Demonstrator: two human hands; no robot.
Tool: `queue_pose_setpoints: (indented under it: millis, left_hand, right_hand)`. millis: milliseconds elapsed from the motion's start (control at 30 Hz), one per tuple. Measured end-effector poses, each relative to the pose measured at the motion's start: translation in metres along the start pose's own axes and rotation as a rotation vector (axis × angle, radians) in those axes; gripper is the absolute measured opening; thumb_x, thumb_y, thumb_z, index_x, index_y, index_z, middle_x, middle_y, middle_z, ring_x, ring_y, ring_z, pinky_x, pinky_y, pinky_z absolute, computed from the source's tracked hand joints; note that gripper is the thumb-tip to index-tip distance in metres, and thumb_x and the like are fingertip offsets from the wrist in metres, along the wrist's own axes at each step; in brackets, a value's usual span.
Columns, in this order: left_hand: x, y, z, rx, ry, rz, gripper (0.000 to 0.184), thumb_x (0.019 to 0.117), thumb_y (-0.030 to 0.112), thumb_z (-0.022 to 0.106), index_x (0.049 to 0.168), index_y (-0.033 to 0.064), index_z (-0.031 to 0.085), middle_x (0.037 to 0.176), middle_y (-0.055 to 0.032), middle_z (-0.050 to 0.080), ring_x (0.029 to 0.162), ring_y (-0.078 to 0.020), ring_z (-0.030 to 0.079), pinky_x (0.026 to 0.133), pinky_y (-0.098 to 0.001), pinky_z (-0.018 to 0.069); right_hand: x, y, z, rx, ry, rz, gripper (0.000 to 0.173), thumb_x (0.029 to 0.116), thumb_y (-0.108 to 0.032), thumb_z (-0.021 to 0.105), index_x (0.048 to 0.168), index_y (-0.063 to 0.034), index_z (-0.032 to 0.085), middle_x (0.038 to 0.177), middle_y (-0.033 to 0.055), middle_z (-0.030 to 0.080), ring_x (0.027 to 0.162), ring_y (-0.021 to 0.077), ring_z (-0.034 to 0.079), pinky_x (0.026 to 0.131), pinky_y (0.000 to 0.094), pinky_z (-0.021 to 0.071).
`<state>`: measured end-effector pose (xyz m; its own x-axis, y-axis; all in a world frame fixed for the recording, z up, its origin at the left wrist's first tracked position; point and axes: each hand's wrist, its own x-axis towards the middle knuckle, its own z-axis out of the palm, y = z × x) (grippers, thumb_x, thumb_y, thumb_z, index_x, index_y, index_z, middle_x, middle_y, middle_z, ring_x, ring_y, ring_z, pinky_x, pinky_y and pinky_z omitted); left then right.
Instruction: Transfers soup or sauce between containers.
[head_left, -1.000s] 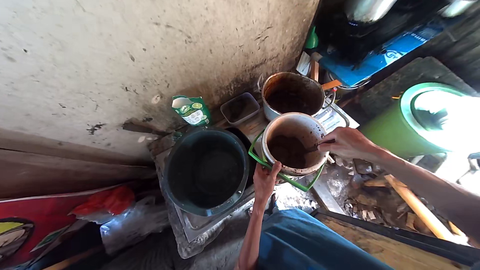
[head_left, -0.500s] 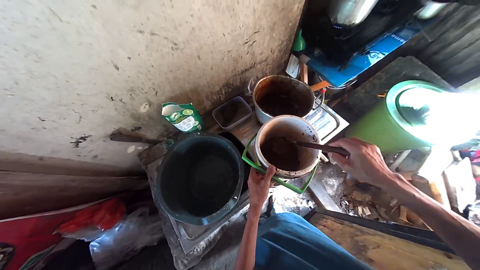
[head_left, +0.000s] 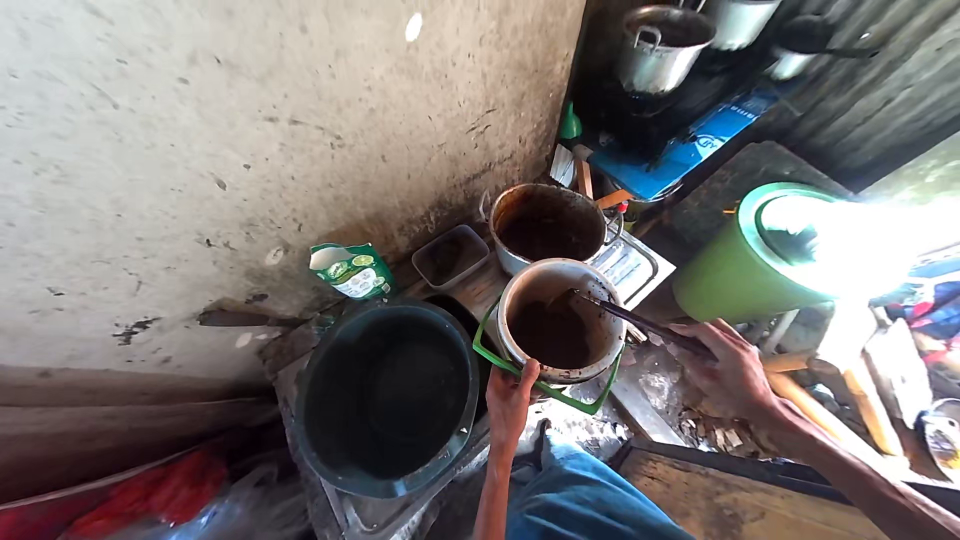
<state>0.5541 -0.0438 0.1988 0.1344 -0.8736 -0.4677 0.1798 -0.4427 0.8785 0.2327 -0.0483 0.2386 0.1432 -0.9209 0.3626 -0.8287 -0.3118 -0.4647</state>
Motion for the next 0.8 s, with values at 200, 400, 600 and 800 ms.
queue_pose_setpoints:
  millis: [200, 400, 600, 800]
  left_hand:
    - [-0.002, 0.001, 0.004, -0.023, 0.028, -0.008, 0.045, 0.0997, 0.016, 0.068, 0.136, -0.0030, 0.052, 0.106, -0.0187, 0.072, 0.084, -0.0239, 0.074, 0.068, -0.0389, 0.0642]
    - [-0.004, 0.001, 0.009, -0.008, 0.082, 0.011, 0.036, 0.1001, 0.012, 0.066, 0.130, -0.0053, 0.055, 0.100, -0.0178, 0.072, 0.078, -0.0230, 0.074, 0.065, -0.0372, 0.0644]
    - [-0.009, -0.002, 0.017, -0.015, 0.163, 0.048, 0.035, 0.1017, 0.012, 0.061, 0.131, -0.0053, 0.055, 0.099, -0.0179, 0.073, 0.079, -0.0246, 0.076, 0.065, -0.0372, 0.0653]
    - [-0.014, -0.005, 0.026, 0.008, 0.257, 0.050, 0.035, 0.1029, 0.014, 0.060, 0.132, -0.0044, 0.055, 0.098, -0.0178, 0.072, 0.078, -0.0240, 0.075, 0.063, -0.0358, 0.0647]
  right_hand:
    - [0.060, -0.007, -0.061, 0.602, -0.206, 0.696, 0.011, 0.0969, -0.015, 0.063, 0.091, -0.0112, 0.071, 0.066, -0.0098, 0.057, 0.053, 0.0000, 0.046, 0.050, 0.0179, 0.0377]
    - [0.137, 0.023, -0.044, 0.364, -0.125, 0.534, 0.014, 0.0981, -0.015, 0.069, 0.103, -0.0022, 0.072, 0.084, 0.0056, 0.067, 0.073, 0.0125, 0.059, 0.071, 0.0340, 0.0498]
    - [0.216, 0.048, 0.039, -0.100, -0.293, 0.445, 0.027, 0.0989, -0.028, 0.065, 0.108, -0.0031, 0.071, 0.099, 0.0259, 0.070, 0.099, 0.0476, 0.066, 0.080, 0.0678, 0.0475]
    - [0.221, 0.074, 0.096, -0.146, -0.184, 0.085, 0.026, 0.0927, -0.013, 0.070, 0.112, 0.0035, 0.066, 0.103, 0.0251, 0.069, 0.108, 0.0463, 0.063, 0.090, 0.0599, 0.0501]
